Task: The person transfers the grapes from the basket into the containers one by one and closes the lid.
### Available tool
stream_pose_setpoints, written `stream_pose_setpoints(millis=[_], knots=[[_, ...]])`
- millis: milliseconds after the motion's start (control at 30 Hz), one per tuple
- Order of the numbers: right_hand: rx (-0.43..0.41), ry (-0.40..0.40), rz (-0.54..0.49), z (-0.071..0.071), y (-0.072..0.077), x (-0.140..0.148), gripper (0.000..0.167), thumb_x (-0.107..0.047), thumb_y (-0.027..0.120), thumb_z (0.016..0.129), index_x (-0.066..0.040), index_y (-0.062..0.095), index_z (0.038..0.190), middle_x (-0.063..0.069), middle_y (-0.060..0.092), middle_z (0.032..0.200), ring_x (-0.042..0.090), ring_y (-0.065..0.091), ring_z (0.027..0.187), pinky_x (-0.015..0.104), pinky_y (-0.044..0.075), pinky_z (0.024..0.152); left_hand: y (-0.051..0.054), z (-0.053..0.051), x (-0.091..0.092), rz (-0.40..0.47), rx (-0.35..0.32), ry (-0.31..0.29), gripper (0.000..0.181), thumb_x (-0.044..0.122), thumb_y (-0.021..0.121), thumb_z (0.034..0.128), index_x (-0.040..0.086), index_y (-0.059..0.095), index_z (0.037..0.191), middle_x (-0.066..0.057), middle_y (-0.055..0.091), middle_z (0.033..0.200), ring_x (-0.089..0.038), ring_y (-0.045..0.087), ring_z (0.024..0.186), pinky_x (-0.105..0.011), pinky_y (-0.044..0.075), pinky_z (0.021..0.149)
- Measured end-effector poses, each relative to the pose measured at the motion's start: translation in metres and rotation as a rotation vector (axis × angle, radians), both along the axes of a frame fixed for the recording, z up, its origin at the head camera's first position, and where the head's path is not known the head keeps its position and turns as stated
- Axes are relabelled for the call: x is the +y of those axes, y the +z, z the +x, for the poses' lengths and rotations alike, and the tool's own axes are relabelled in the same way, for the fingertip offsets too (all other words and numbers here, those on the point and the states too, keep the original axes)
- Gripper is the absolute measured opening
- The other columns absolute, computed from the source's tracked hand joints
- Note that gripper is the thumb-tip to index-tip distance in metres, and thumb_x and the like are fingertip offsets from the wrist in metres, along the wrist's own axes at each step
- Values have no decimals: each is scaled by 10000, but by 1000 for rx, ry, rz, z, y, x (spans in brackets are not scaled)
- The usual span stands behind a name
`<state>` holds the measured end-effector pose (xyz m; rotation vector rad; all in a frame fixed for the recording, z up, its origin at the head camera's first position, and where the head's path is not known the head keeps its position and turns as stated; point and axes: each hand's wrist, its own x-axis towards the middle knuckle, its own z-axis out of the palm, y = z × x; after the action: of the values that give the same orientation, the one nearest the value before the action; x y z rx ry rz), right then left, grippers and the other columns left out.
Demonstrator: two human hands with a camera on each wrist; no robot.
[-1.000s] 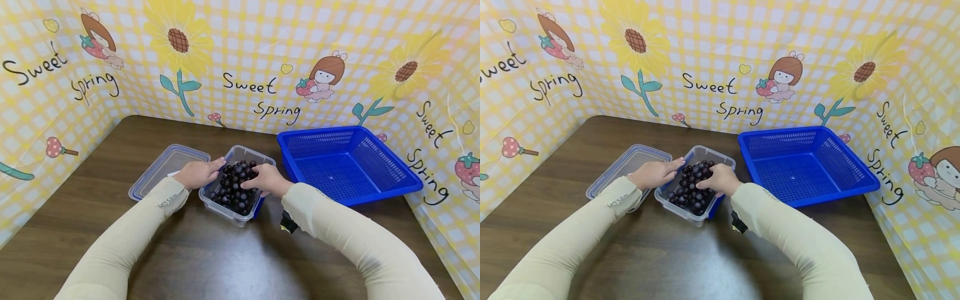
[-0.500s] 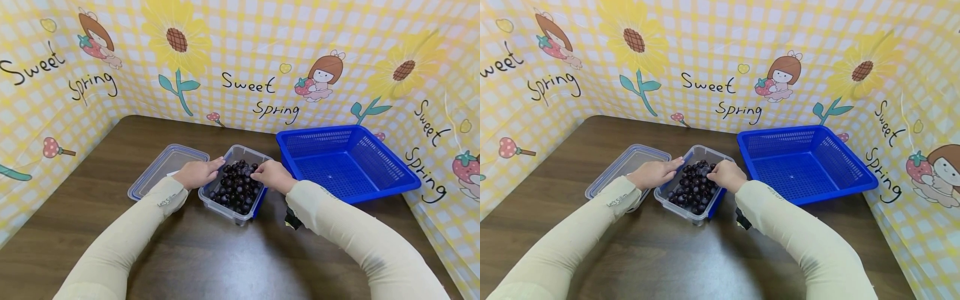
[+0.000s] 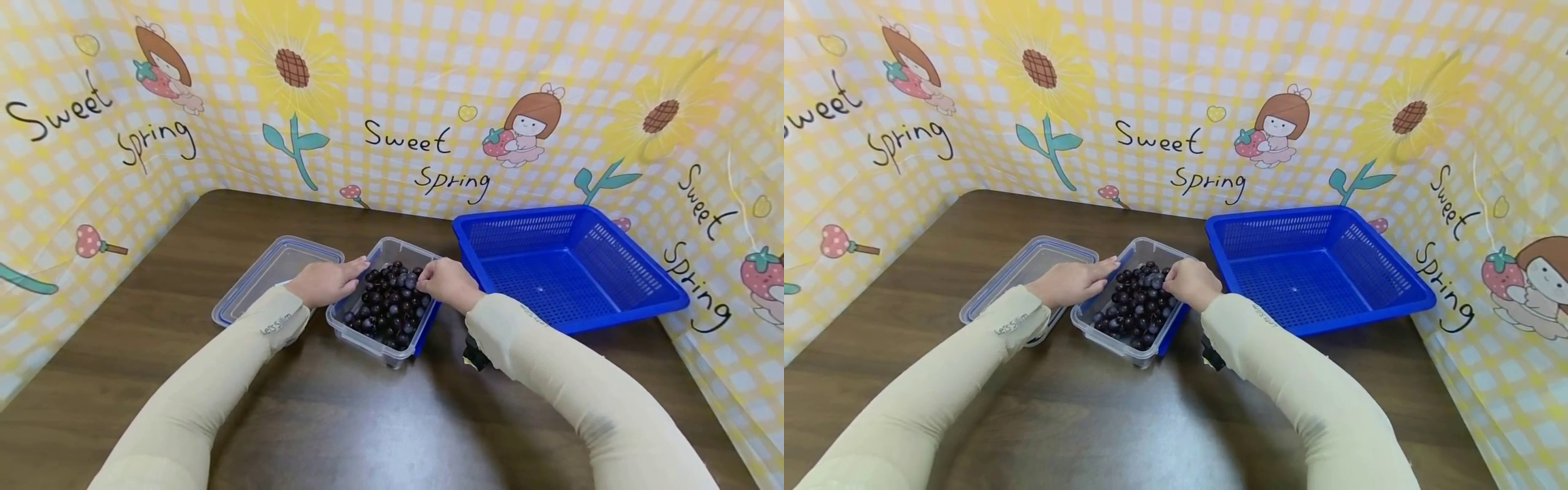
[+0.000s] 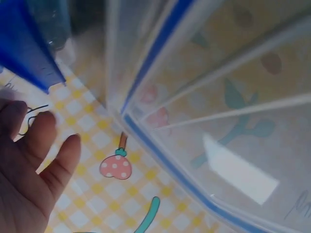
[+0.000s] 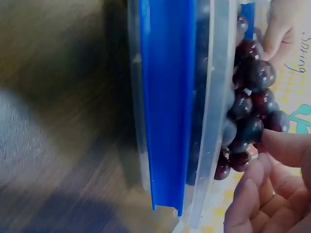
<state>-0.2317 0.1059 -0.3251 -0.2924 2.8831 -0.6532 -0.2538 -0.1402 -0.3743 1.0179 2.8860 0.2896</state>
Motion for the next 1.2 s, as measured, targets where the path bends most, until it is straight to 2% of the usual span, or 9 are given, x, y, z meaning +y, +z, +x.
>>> stream_pose_setpoints(millis=[233, 367, 467, 567, 700, 867, 967, 1033, 1200], knots=[[-49, -38, -385, 10, 7, -9, 166, -154, 625, 904, -24, 713, 959, 53, 637, 748, 135, 549, 604, 269, 491, 591, 4, -7, -12, 110, -209, 11, 510, 225, 443, 1010, 28, 339, 1470, -142, 307, 1513, -379, 440, 1273, -477, 386, 1017], [-170, -85, -581, 13, 16, -28, 183, -136, 618, 911, 12, 690, 991, 38, 563, 654, 109, 517, 533, 238, 497, 517, 16, -7, -30, 237, -335, 87, 513, 245, 446, 1017, 20, 344, 1466, -194, 364, 1472, -333, 622, 880, -462, 472, 868], [-259, -133, -706, 17, 20, -45, 175, -115, 610, 925, 21, 675, 1012, 40, 571, 665, 104, 535, 533, 247, 521, 529, 26, -7, -47, 289, -349, 151, 510, 258, 447, 1020, 23, 355, 1463, -217, 416, 1431, -311, 612, 812, -470, 479, 823], [-333, -172, -860, 22, 20, -66, 174, -83, 613, 926, 39, 661, 1040, 66, 596, 689, 116, 564, 539, 285, 553, 581, 32, -8, -65, 265, -307, 191, 505, 256, 449, 1020, 9, 371, 1452, -244, 450, 1396, -376, 537, 1169, -519, 394, 989], [-364, -143, -992, 29, 21, -102, 210, -66, 623, 920, 51, 643, 1094, 73, 613, 698, 134, 586, 560, 332, 570, 653, 37, -9, -95, 201, -274, 253, 530, 276, 452, 1013, -55, 383, 1421, -296, 435, 1379, -472, 446, 1229, -568, 340, 1018], [-329, -113, -992, 38, 18, -137, 214, -42, 612, 918, 25, 636, 1120, 90, 645, 759, 127, 575, 590, 324, 568, 680, 39, -2, -126, 151, -290, 348, 607, 341, 420, 1017, -101, 335, 1423, -329, 382, 1393, -518, 372, 1257, -610, 310, 1014], [-251, -57, -847, 43, 9, -149, 243, -25, 598, 905, -3, 639, 1144, 71, 640, 802, 105, 554, 600, 231, 532, 618, 37, 4, -138, 139, -349, 420, 642, 373, 409, 1010, -94, 309, 1440, -346, 335, 1416, -528, 386, 1239, -580, 416, 934], [-177, -9, -742, 45, 1, -155, 266, -10, 599, 882, -8, 647, 1143, 51, 622, 797, 92, 524, 600, 175, 465, 555, 34, 7, -146, 159, -378, 476, 636, 355, 415, 1005, -91, 304, 1445, -365, 347, 1398, -473, 588, 996, -529, 508, 783], [-10, 156, -510, 54, -22, -159, 265, 8, 625, 813, -17, 685, 1070, 2, 603, 759, 75, 489, 642, 151, 403, 587, 24, 15, -161, 119, -326, 535, 555, 280, 428, 995, -112, 397, 1387, -376, 423, 1334, -462, 603, 899, -558, 484, 767]])
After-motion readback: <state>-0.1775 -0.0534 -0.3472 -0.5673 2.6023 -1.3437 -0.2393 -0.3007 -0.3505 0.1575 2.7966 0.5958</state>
